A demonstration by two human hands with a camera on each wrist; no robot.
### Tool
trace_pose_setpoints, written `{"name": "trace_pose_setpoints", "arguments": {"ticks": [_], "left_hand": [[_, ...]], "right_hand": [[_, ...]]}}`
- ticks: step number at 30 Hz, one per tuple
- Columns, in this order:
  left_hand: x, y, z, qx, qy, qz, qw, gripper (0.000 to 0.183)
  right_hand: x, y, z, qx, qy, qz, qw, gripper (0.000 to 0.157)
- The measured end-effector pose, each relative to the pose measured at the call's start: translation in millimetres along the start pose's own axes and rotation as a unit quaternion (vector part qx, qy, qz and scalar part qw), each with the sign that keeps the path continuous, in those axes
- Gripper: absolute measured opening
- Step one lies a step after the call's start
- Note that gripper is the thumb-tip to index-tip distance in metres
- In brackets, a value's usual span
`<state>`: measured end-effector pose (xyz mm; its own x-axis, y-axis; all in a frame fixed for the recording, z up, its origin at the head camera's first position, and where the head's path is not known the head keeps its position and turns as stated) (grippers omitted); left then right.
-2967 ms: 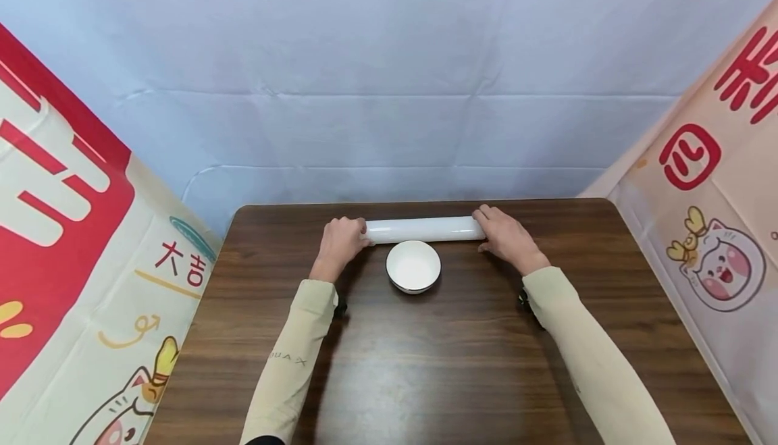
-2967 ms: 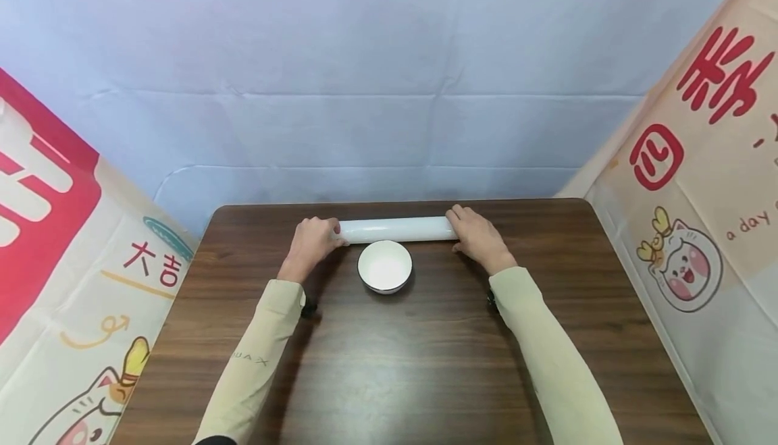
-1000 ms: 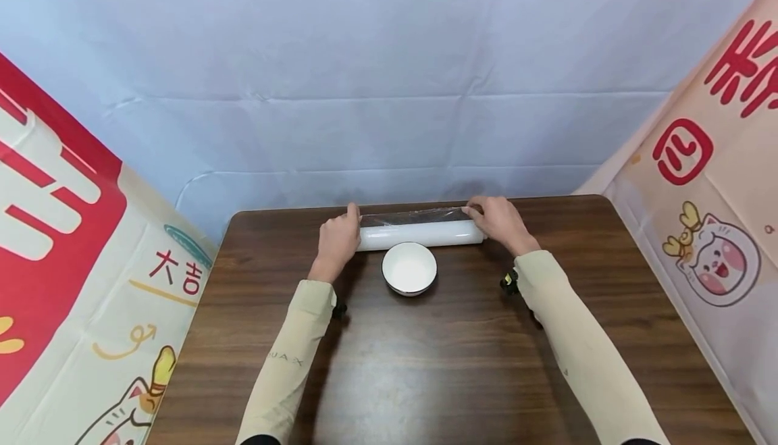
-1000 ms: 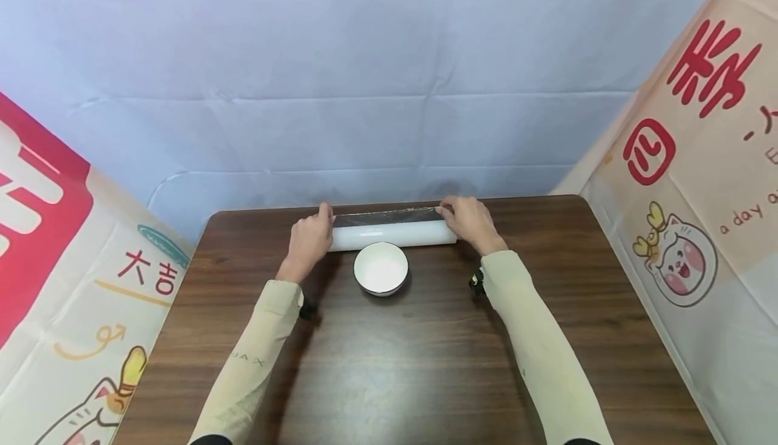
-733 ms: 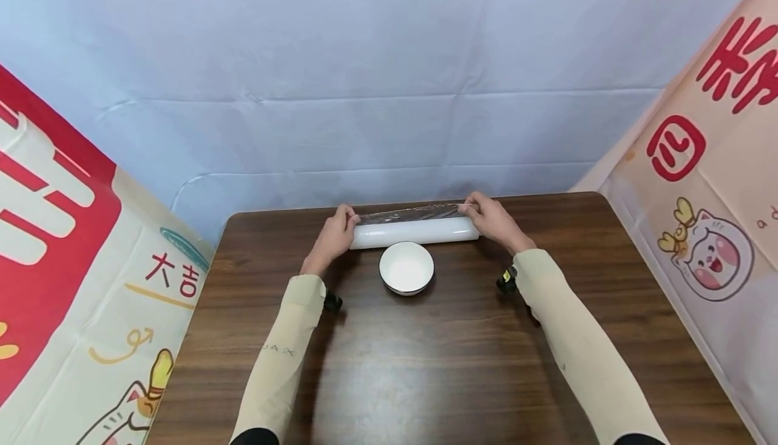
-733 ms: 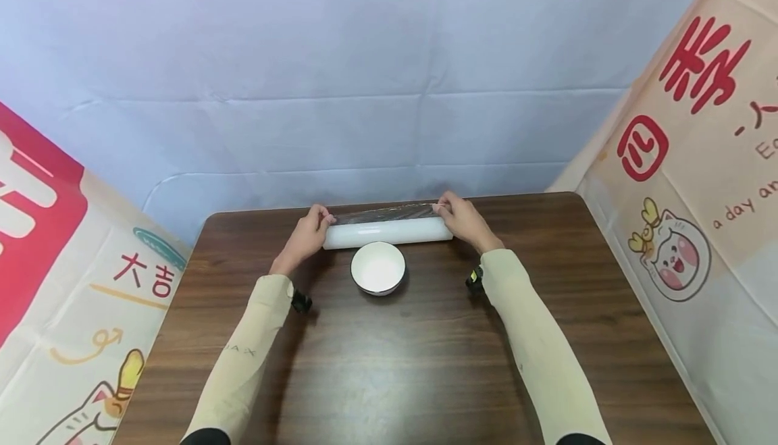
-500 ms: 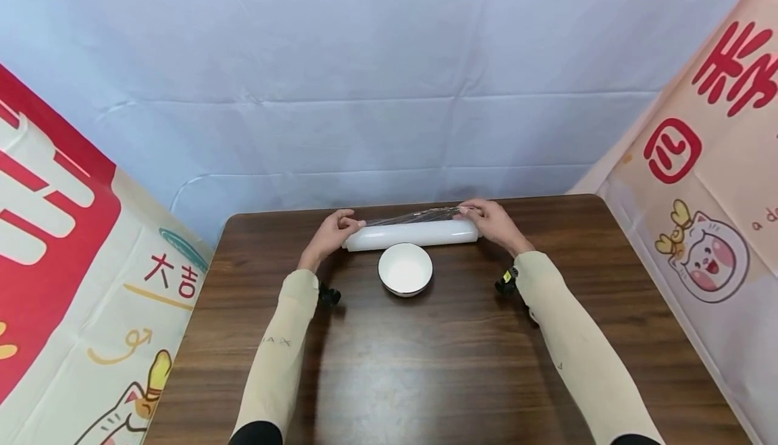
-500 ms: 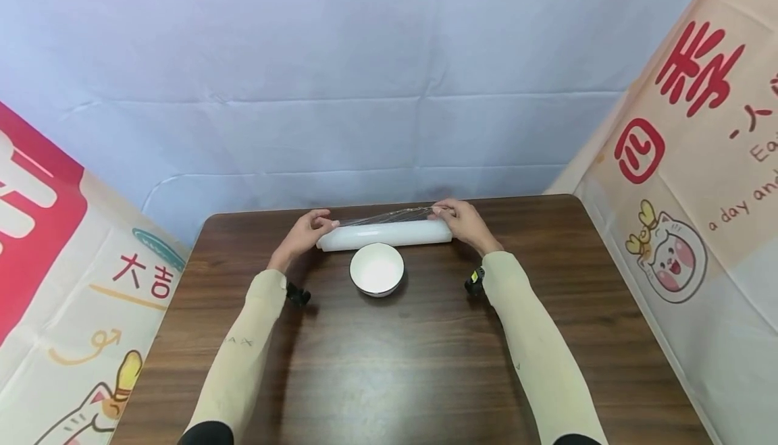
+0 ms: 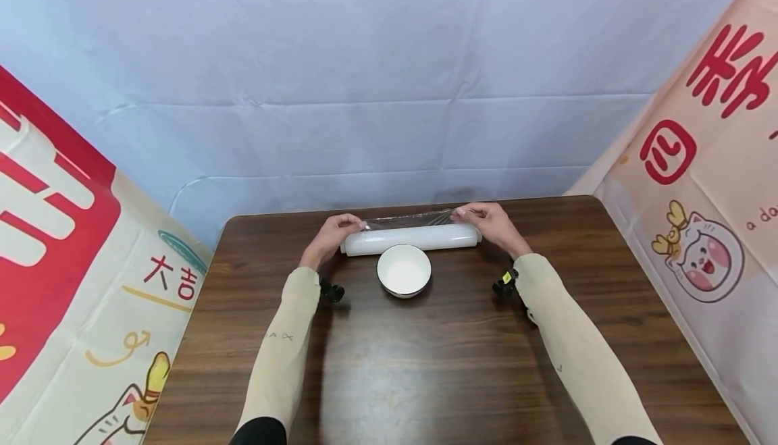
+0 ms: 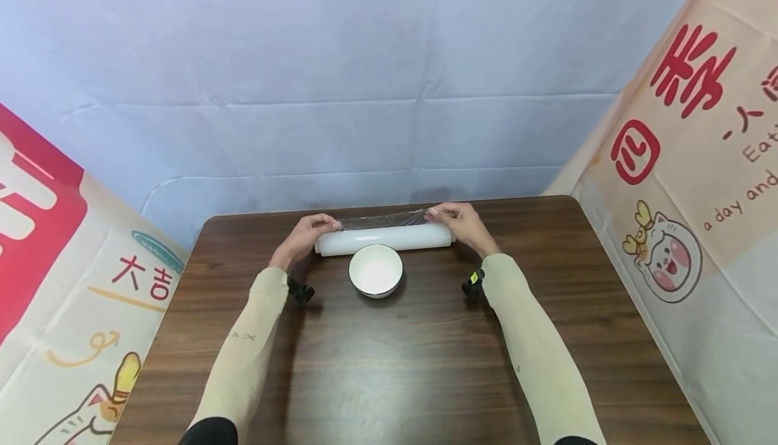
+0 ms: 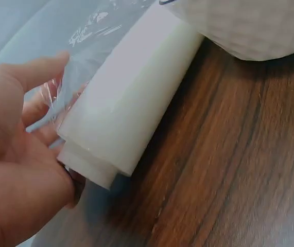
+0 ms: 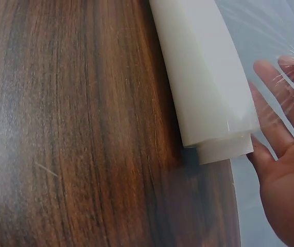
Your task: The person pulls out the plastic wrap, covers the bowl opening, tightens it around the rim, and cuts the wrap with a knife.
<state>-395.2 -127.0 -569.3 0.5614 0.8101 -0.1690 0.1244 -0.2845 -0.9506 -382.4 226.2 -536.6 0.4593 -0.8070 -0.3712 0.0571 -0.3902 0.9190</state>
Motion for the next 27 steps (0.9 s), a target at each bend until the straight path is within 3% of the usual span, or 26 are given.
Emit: {"name": "trace_pose_setpoints", "arguments": {"ticks": [2, 6, 12, 18, 27], "left_hand": [[-0.1, -0.2, -0.7, 0.008, -0.006, -0.005, 0.9999, 0.014], [-0.4, 2.3, -0.4, 0.002, -0.028, 0.054, 0.9981, 0.023], [-5.2, 9.4, 0.3, -0.031, -0.074, 0.086, 0.9930, 0.048], [-7.1, 13.5, -3.4, -0.069, -0.084, 0.102, 0.9889, 0.051], [-4.8, -1.0, 6.0, 0.011, -0.062, 0.042, 0.9971, 0.047]], "right_hand": [[-1.3, -1.4, -0.8, 0.004, -0.005, 0.000, 1.000, 0.041], [-1.8, -3.9, -0.8, 0.007, -0.009, 0.011, 1.000, 0.044], [0.0, -7.4, 2.5, 0.006, -0.011, 0.055, 0.998, 0.047], [2.9, -11.4, 11.6, -0.014, -0.002, 0.074, 0.997, 0.045], [3.5, -14.8, 19.2, 0.015, 0.005, 0.046, 0.999, 0.057]]}}
Point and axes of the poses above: each hand's wrist, its own z-axis towards the middle knuckle, its own x-axis out of the palm, y = z × x, the point moved 10 cm from there along z, towards the middle knuckle, and after that the axes turned 14 degrees about y, right-handed, at the moved point
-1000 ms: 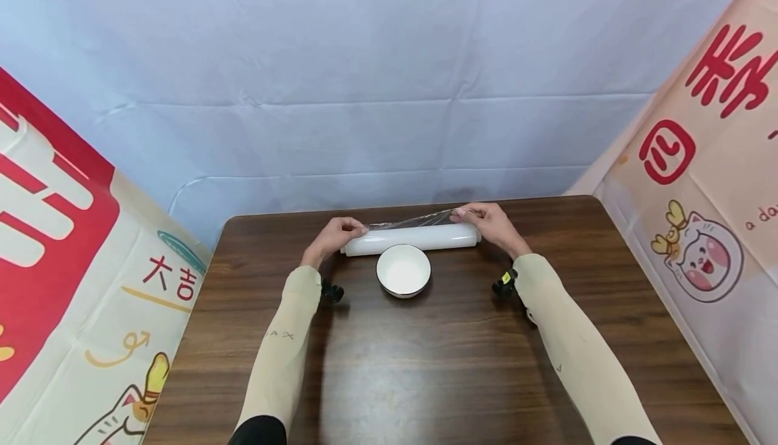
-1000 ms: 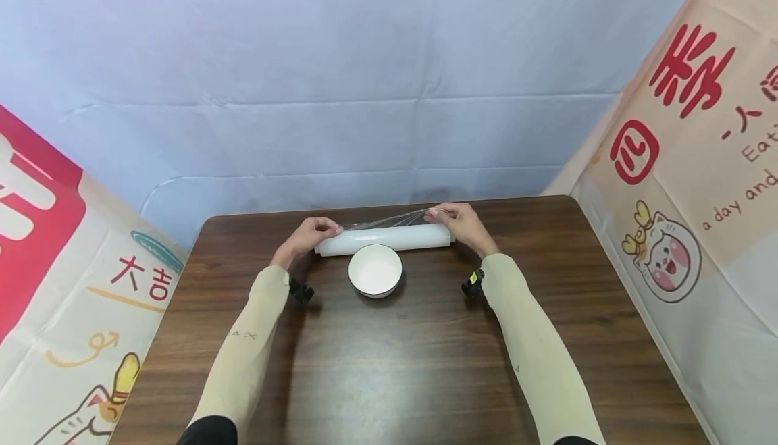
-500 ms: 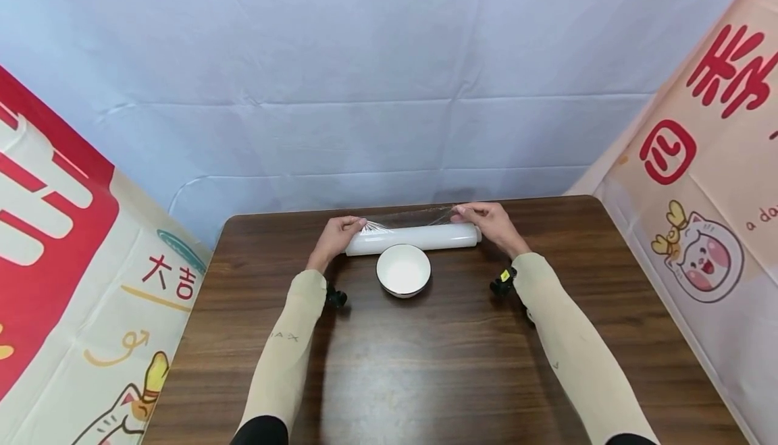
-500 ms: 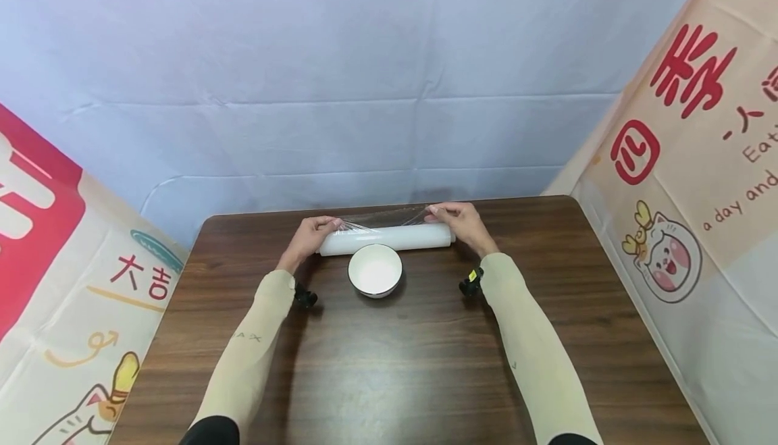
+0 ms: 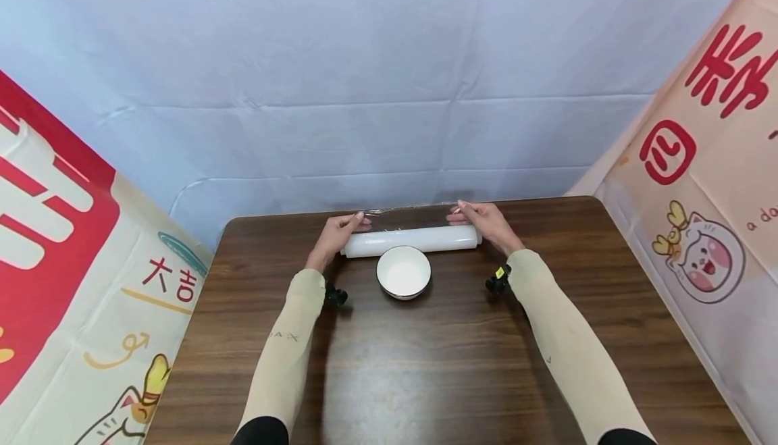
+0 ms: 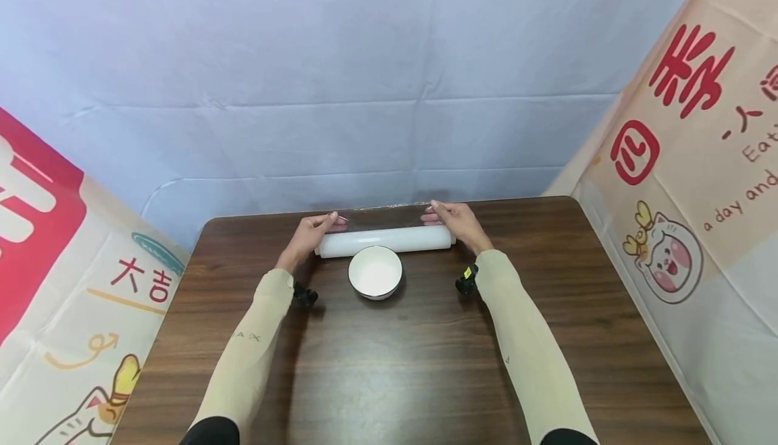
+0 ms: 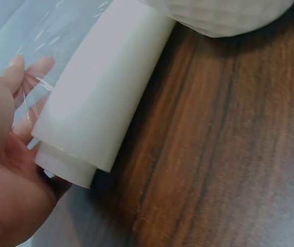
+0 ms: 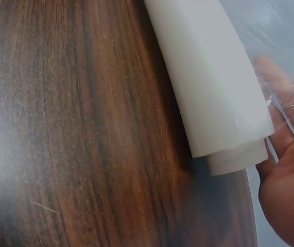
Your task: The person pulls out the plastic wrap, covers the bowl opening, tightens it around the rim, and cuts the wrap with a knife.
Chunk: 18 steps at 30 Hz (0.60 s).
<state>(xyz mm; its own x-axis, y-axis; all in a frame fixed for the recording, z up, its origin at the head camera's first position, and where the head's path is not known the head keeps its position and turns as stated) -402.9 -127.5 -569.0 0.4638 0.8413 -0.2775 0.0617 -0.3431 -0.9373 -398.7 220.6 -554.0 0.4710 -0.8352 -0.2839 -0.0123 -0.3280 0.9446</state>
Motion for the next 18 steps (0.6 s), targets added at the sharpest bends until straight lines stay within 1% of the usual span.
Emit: {"name": "trace_pose_setpoints", "arguments": {"ticks": [2, 6, 9, 15, 18], "left_hand": [[-0.7, -3.9, 2.0, 0.012, 0.000, -0.001, 0.9999, 0.047], [-1.2, -10.5, 3.8, 0.015, 0.003, 0.012, 0.9998, 0.048], [-1.3, -14.8, 6.3, 0.014, 0.008, 0.011, 0.9998, 0.048], [-2.2, -22.3, 13.7, 0.010, 0.016, 0.009, 0.9998, 0.049], [-2.1, -25.0, 17.5, 0.007, 0.024, 0.008, 0.9997, 0.052]], "right_hand": [[0.7, 1.5, 0.8, 0.005, 0.003, -0.010, 1.000, 0.059], [1.8, 5.2, 2.8, 0.008, 0.006, -0.019, 1.000, 0.057], [0.2, 5.1, 4.9, 0.016, -0.002, -0.014, 1.000, 0.055], [-4.7, 9.9, 7.0, 0.027, -0.017, 0.001, 0.999, 0.064], [-8.2, 11.6, 7.5, 0.035, -0.026, 0.006, 0.999, 0.060]]}}
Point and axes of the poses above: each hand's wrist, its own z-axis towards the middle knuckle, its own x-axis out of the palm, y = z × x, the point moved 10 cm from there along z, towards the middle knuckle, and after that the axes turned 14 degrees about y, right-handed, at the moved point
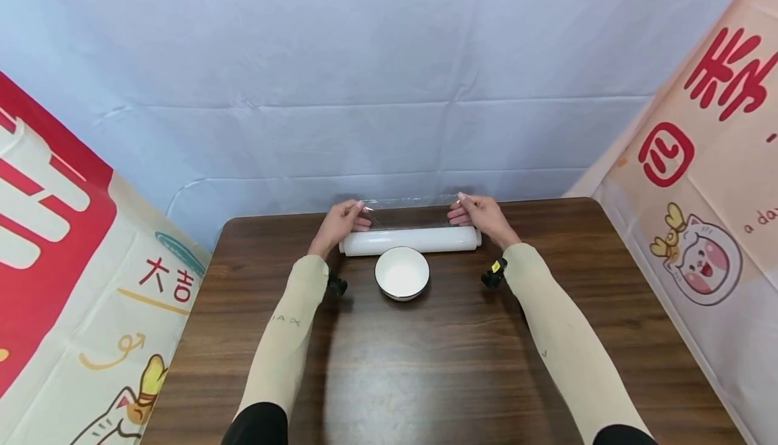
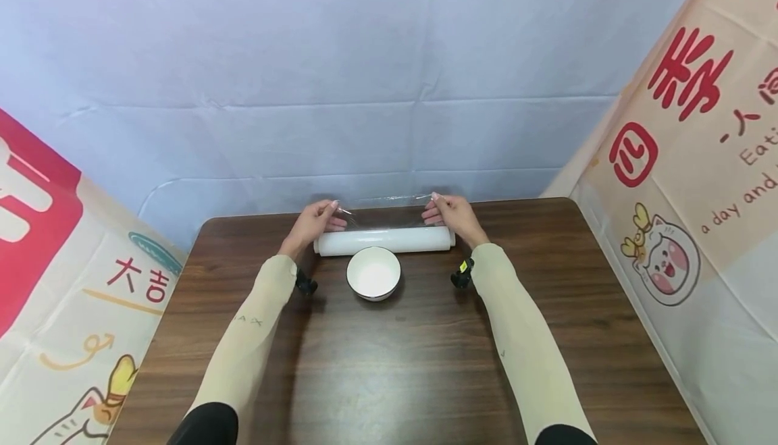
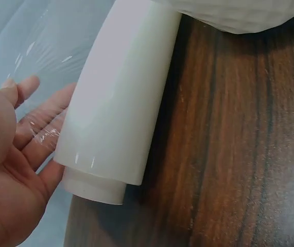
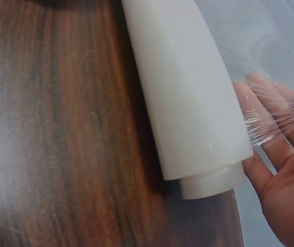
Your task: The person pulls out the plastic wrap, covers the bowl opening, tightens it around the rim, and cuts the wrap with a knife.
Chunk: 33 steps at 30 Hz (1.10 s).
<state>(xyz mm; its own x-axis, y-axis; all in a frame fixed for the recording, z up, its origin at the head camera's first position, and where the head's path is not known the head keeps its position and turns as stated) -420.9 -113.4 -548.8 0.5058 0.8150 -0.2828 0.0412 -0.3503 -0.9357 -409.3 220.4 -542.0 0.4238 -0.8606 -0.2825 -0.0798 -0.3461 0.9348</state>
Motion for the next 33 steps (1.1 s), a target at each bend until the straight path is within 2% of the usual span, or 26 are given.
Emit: {"name": "trace_pose_setpoints", "arguments": {"ticks": [11, 26, 33], "left_hand": [[-3.5, -3.0, 3.6, -0.012, 0.008, -0.033, 0.9994, 0.056], [-19.2, -36.6, 10.0, 0.008, -0.011, -0.004, 0.9999, 0.049], [-27.9, -58.7, 11.3, 0.022, -0.016, 0.003, 0.9996, 0.050]], "right_hand": [[-4.8, 10.9, 1.1, 0.019, 0.000, 0.001, 1.000, 0.051], [-17.5, 32.9, 5.5, -0.001, -0.013, 0.017, 1.000, 0.062], [-22.5, 56.7, 1.1, 0.004, -0.010, 0.022, 1.000, 0.056]]}}
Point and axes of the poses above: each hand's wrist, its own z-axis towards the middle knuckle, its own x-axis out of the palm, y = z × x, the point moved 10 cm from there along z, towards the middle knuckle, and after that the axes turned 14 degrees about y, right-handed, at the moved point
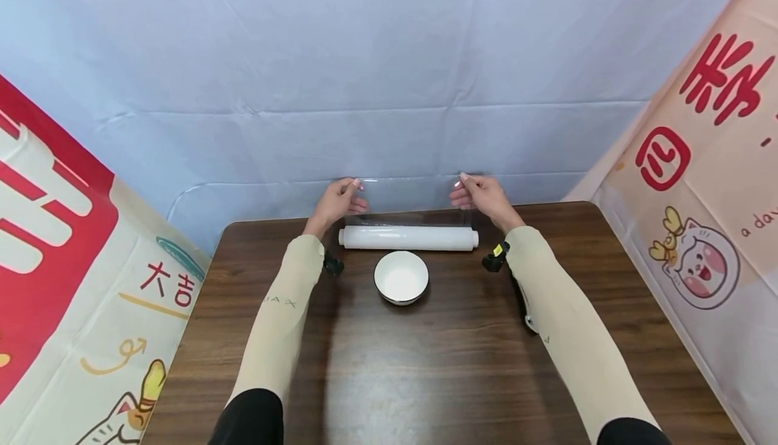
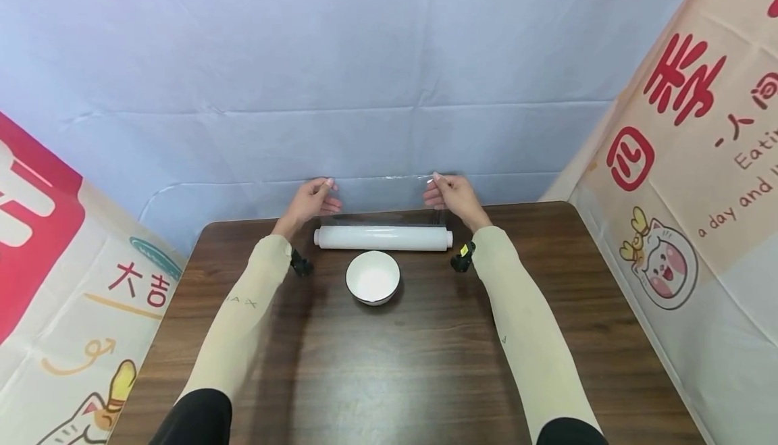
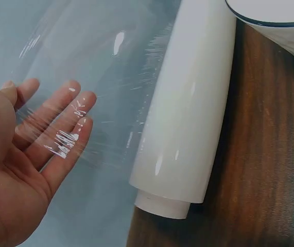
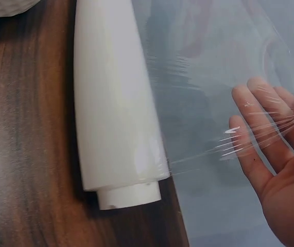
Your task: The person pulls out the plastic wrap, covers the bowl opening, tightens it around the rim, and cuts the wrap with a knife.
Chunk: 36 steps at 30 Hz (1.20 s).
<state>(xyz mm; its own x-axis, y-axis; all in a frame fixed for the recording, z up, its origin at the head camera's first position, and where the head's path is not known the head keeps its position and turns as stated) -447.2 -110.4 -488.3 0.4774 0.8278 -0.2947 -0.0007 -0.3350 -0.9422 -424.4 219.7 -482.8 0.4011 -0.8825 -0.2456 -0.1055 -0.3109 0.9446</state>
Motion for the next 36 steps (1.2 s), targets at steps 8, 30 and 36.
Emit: {"name": "trace_pose_setpoints", "arguments": {"ticks": [8, 30, 36], "left_hand": [[-7.4, -9.7, 0.4, 0.009, -0.015, -0.014, 0.9998, 0.050], [-36.5, -66.1, -7.5, 0.065, -0.069, 0.003, 0.9955, 0.051], [-48.6, -84.2, -14.1, 0.084, -0.079, 0.017, 0.9932, 0.050]], "right_hand": [[-9.9, 11.5, 5.2, -0.031, -0.015, -0.019, 0.999, 0.060], [-24.1, 81.9, 2.5, -0.094, -0.031, -0.035, 0.994, 0.059], [-24.4, 99.1, -0.4, -0.100, -0.029, -0.033, 0.994, 0.057]]}}
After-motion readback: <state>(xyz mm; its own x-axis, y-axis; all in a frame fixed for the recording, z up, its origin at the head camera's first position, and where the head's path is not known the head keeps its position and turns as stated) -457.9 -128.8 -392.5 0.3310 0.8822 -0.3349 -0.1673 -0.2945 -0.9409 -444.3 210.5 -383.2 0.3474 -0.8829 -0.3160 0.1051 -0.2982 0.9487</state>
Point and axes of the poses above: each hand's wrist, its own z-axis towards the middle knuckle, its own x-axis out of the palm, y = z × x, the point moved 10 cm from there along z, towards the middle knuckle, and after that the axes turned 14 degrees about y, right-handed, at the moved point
